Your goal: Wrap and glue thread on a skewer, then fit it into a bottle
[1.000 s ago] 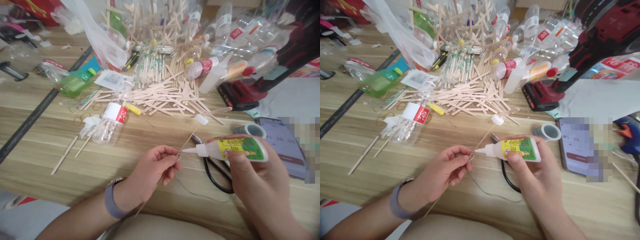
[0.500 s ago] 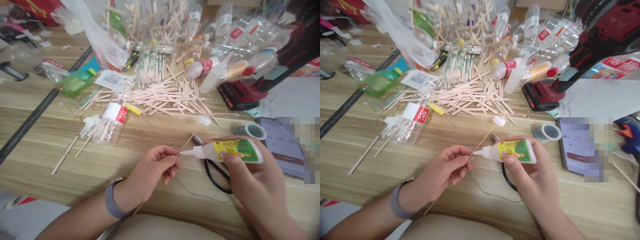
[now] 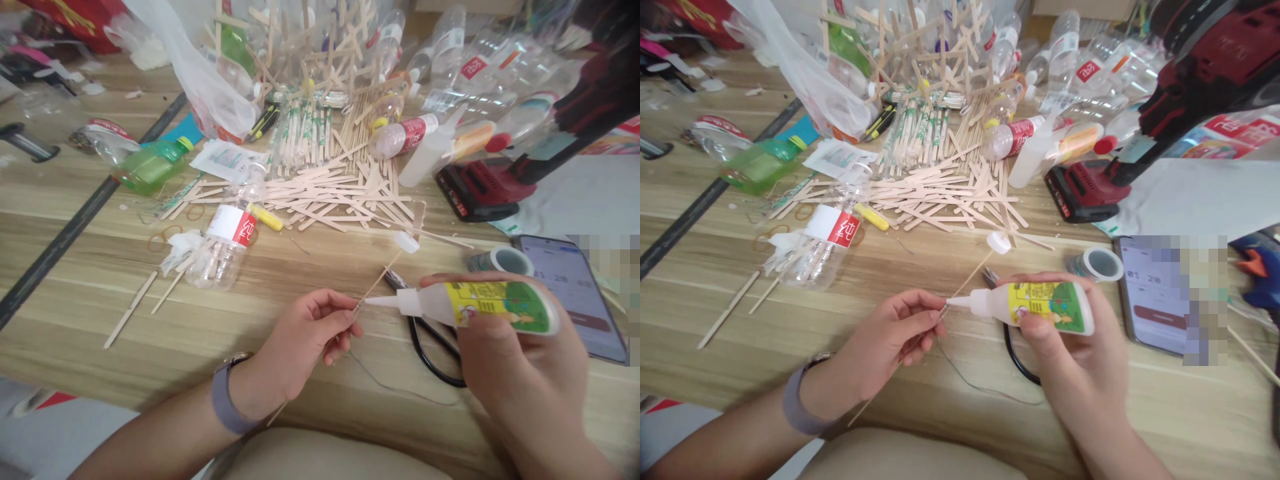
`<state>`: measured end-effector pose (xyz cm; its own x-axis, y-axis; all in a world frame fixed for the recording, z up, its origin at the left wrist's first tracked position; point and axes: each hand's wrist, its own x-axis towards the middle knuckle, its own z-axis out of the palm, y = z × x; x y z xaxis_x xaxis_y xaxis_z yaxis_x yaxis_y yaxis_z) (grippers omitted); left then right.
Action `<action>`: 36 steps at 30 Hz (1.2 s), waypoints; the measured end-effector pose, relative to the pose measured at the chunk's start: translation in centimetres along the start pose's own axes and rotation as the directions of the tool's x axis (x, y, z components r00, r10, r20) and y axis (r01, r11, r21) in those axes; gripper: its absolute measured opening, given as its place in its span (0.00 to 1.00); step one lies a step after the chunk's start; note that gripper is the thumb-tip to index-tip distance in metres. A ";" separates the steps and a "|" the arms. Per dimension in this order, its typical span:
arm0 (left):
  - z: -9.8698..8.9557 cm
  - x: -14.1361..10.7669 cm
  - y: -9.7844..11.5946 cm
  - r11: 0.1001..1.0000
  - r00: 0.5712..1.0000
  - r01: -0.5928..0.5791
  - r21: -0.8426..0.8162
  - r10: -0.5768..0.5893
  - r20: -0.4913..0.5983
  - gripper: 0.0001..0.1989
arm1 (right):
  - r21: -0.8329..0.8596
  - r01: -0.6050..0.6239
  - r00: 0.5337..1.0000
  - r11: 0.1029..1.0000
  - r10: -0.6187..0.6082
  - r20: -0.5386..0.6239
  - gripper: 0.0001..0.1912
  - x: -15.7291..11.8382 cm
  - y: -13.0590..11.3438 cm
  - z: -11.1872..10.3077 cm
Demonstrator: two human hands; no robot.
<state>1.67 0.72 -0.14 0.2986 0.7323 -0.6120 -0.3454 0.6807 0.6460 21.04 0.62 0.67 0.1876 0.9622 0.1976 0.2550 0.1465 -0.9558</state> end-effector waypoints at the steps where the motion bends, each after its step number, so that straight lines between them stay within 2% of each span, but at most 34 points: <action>1: 0.0 0.0 0.0 1.000 1.000 0.003 -0.003 -0.003 -0.002 0.09 | 0.018 -0.018 1.000 1.000 0.019 -0.020 0.11 0.1 0.0 0.0; 4: 0.0 0.0 0.0 1.000 1.000 0.012 -0.012 -0.012 -0.003 0.09 | 0.021 -0.019 1.000 1.000 0.020 -0.013 0.11 0.1 -0.1 0.0; 12: 0.0 0.1 -0.1 0.999 1.000 0.015 -0.042 -0.016 -0.019 0.10 | -0.126 0.114 0.988 0.985 -0.099 0.117 0.12 0.0 0.3 -0.2; 15: 0.0 0.2 -0.1 0.999 1.000 0.010 -0.049 -0.011 -0.018 0.11 | -0.130 0.149 0.980 0.980 -0.129 0.152 0.11 0.0 0.2 -0.2; 21: 0.1 0.1 -0.1 0.999 1.000 -0.013 -0.039 0.013 -0.013 0.10 | -0.076 0.129 0.988 0.989 -0.121 0.099 0.11 -0.1 0.4 -0.3; 28: 0.1 0.1 -0.1 0.999 1.000 -0.016 -0.035 0.016 -0.014 0.11 | -0.134 0.169 0.975 0.976 -0.145 0.168 0.11 0.1 0.2 -0.2; 34: 0.0 0.1 -0.2 0.999 1.000 -0.020 -0.037 0.019 -0.004 0.11 | -0.081 0.160 0.983 0.984 -0.152 0.100 0.11 0.1 0.4 -0.3; 36: 0.1 0.1 -0.2 0.999 1.000 -0.023 -0.037 0.023 -0.008 0.11 | -0.108 0.179 0.979 0.978 -0.166 0.121 0.11 0.1 0.4 -0.3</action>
<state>1.80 0.63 -0.29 0.2839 0.7476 -0.6004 -0.3846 0.6624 0.6429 21.48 0.72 0.42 0.0263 0.9451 0.3257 0.3858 0.2910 -0.8755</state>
